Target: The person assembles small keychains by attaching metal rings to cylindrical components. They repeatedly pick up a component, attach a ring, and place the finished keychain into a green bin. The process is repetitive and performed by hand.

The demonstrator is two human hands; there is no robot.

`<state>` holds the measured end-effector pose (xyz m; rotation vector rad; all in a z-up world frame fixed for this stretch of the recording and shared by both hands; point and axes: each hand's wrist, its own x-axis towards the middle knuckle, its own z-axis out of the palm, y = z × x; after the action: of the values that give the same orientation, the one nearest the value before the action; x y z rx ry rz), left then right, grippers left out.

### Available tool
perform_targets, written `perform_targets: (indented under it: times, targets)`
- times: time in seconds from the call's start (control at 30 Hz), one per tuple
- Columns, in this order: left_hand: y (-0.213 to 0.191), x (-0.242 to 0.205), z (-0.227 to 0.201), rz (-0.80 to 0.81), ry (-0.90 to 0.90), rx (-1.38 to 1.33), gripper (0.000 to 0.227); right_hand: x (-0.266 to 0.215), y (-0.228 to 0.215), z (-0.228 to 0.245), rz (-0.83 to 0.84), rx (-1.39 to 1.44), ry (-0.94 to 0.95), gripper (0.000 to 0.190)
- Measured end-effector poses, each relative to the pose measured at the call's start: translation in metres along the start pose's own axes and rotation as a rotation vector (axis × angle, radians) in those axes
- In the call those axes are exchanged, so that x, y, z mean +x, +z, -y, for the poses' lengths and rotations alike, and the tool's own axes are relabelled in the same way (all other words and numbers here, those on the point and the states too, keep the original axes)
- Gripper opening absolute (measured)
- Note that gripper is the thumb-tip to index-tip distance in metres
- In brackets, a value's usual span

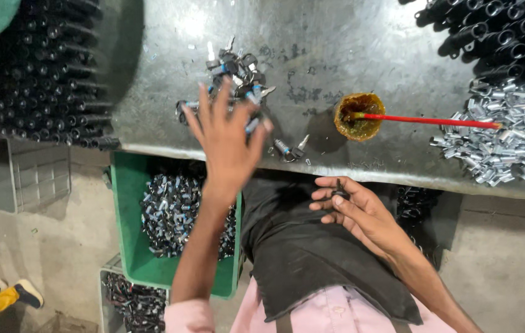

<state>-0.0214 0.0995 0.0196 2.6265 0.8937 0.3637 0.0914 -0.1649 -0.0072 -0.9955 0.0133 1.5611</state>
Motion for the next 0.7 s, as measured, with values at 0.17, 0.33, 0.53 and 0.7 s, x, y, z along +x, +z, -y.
perform_targets:
  times: [0.17, 0.33, 0.53, 0.7]
  targets:
    - [0.012, 0.027, 0.019, 0.069, -0.156, -0.061, 0.044, -0.002, -0.003, 0.001, -0.046, -0.050, 0.015, 0.042]
    - [0.011, 0.040, 0.023, 0.090, -0.197, -0.382, 0.024, -0.014, -0.019, -0.004, -0.100, -0.016, 0.009, 0.041]
    - [0.004, 0.080, 0.052, 0.015, -0.072, -0.102, 0.044, -0.029, -0.034, 0.011, -0.139, -0.027, 0.028, 0.042]
    - [0.028, 0.102, 0.037, 0.037, 0.173, -0.015, 0.031, -0.054, -0.087, 0.038, -0.245, -0.040, -0.169, 0.037]
